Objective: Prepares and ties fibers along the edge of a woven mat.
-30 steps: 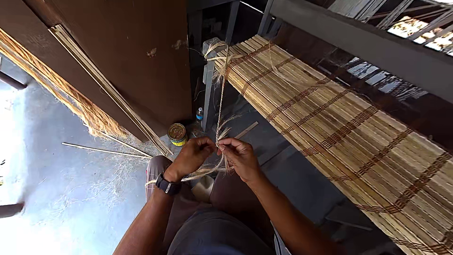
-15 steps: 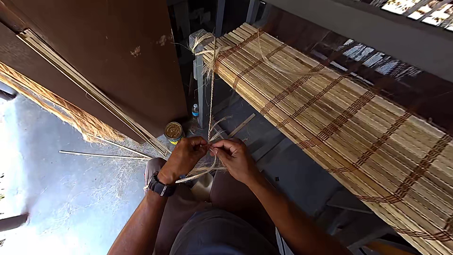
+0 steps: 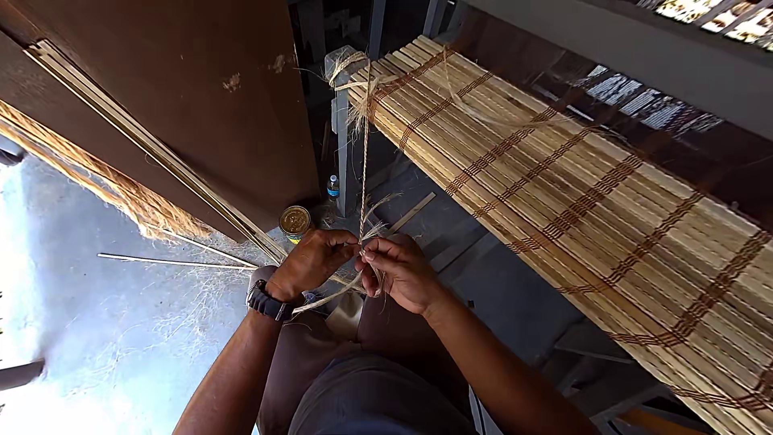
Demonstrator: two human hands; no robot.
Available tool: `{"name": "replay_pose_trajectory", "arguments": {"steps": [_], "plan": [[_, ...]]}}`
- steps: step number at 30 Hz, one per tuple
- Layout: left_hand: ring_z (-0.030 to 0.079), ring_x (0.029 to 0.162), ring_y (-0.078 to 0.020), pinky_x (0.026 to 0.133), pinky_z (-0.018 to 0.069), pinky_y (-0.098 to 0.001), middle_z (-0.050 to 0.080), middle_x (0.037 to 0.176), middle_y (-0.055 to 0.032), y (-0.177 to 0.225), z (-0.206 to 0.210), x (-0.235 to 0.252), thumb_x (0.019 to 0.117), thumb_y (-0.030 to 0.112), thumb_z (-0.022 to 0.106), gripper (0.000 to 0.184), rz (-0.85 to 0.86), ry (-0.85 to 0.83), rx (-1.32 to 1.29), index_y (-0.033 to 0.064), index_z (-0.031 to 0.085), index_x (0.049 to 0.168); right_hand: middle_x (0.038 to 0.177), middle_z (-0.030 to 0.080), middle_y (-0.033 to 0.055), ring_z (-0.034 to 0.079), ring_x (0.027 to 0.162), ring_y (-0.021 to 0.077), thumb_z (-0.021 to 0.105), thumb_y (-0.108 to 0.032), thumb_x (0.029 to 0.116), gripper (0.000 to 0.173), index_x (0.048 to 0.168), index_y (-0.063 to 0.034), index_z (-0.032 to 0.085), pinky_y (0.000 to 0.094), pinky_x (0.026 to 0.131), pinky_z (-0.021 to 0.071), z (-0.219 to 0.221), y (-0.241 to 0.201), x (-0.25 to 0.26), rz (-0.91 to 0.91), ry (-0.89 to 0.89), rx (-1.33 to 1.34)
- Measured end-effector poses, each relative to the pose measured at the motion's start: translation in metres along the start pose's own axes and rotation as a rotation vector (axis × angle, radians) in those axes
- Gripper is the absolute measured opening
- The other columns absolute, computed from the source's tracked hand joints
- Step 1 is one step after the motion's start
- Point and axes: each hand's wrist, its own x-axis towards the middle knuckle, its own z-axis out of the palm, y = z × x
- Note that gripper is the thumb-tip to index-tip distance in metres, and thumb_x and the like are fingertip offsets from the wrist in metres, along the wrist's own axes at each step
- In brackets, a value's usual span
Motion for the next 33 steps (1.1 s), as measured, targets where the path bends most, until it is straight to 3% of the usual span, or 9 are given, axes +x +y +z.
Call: {"name": "replay_pose_trajectory", "arguments": {"steps": [3,7,12,18,22,25,27,30,33], "plan": [[0.047,0.057,-0.0031,0.058,0.0423,-0.0243,0.055,0.066,0.0067,0.003,0.013,-0.004,0.1043,0.030,0.058,0.024,-0.065,0.032,0.009,0.0123,0.073,0.100,0.089,0.066,0.0049,0.062,0.068,0.0065,0.052,-0.011,0.1043,0.017,0.103,0.0004,0.065,0.0202,0.063,0.0552,0.004,0.022,-0.004,-0.321,0.206,-0.551],[0.050,0.059,-0.0028,0.059,0.0422,-0.0243,0.057,0.067,0.0078,0.009,0.024,-0.004,0.1045,0.032,0.058,0.027,-0.185,0.080,-0.133,0.0132,0.072,0.092,0.101,0.069,0.0111,0.067,0.092,0.0106,0.058,-0.012,0.1008,0.020,0.104,-0.0013,0.075,0.0194,0.084,0.0555,0.009,0.039,-0.008,-0.646,0.438,-1.066],[0.049,0.057,-0.0041,0.059,0.0430,-0.0262,0.055,0.065,0.0075,0.019,0.028,0.000,0.1011,0.032,0.064,0.022,-0.301,0.086,-0.101,0.0128,0.073,0.097,0.102,0.072,0.0130,0.069,0.097,0.0159,0.063,-0.011,0.0976,0.017,0.101,-0.0025,0.078,0.0232,0.090,0.0563,0.008,0.052,-0.005,-0.747,0.538,-1.145],[0.050,0.059,-0.0092,0.060,0.0443,-0.0312,0.053,0.066,0.0033,0.022,0.024,-0.002,0.1017,0.027,0.058,0.020,-0.305,0.024,0.067,0.0111,0.070,0.099,0.119,0.071,0.0117,0.068,0.110,0.0147,0.067,-0.017,0.0977,0.018,0.105,-0.0044,0.077,0.0268,0.093,0.0588,-0.003,0.037,-0.011,-0.636,0.397,-0.923],[0.050,0.059,-0.0080,0.059,0.0441,-0.0295,0.054,0.068,0.0035,0.017,0.020,-0.005,0.1015,0.028,0.059,0.019,-0.262,0.018,0.064,0.0121,0.069,0.099,0.123,0.070,0.0009,0.063,0.119,0.0126,0.062,-0.032,0.0992,0.025,0.110,-0.0136,0.076,0.0388,0.101,0.0532,-0.020,0.014,-0.006,-0.530,0.491,-0.973],[0.049,0.059,-0.0062,0.058,0.0427,-0.0272,0.054,0.067,0.0048,0.016,0.016,-0.004,0.1014,0.027,0.059,0.018,-0.220,0.006,0.018,0.0121,0.068,0.097,0.115,0.072,0.0056,0.067,0.110,0.0106,0.062,-0.025,0.1009,0.026,0.116,-0.0056,0.069,0.0306,0.099,0.0547,-0.019,-0.002,0.002,-0.265,0.232,-0.757],[0.050,0.060,-0.0060,0.059,0.0434,-0.0269,0.055,0.069,0.0047,0.016,0.013,-0.005,0.1014,0.028,0.060,0.018,-0.212,-0.008,0.002,0.0119,0.068,0.098,0.103,0.071,0.0073,0.069,0.094,0.0112,0.062,-0.018,0.1005,0.022,0.113,-0.0008,0.067,0.0272,0.088,0.0573,-0.014,-0.004,0.010,-0.183,0.107,-0.590],[0.051,0.061,-0.0066,0.060,0.0434,-0.0271,0.055,0.069,0.0042,0.017,0.009,-0.006,0.1011,0.027,0.060,0.017,-0.204,-0.015,0.019,0.0123,0.067,0.097,0.088,0.068,0.0044,0.066,0.073,0.0079,0.063,-0.013,0.1008,0.014,0.107,-0.0003,0.065,0.0218,0.070,0.0576,-0.005,-0.005,0.015,-0.137,0.106,-0.530],[0.052,0.061,-0.0095,0.060,0.0444,-0.0302,0.055,0.069,0.0020,0.019,0.010,-0.007,0.1024,0.029,0.059,0.020,-0.190,-0.015,0.114,0.0111,0.067,0.097,0.082,0.063,0.0010,0.054,0.062,0.0046,0.061,-0.013,0.1016,0.012,0.106,-0.0022,0.065,0.0191,0.056,0.0452,-0.003,0.000,0.017,-0.115,0.132,-0.488]]}}
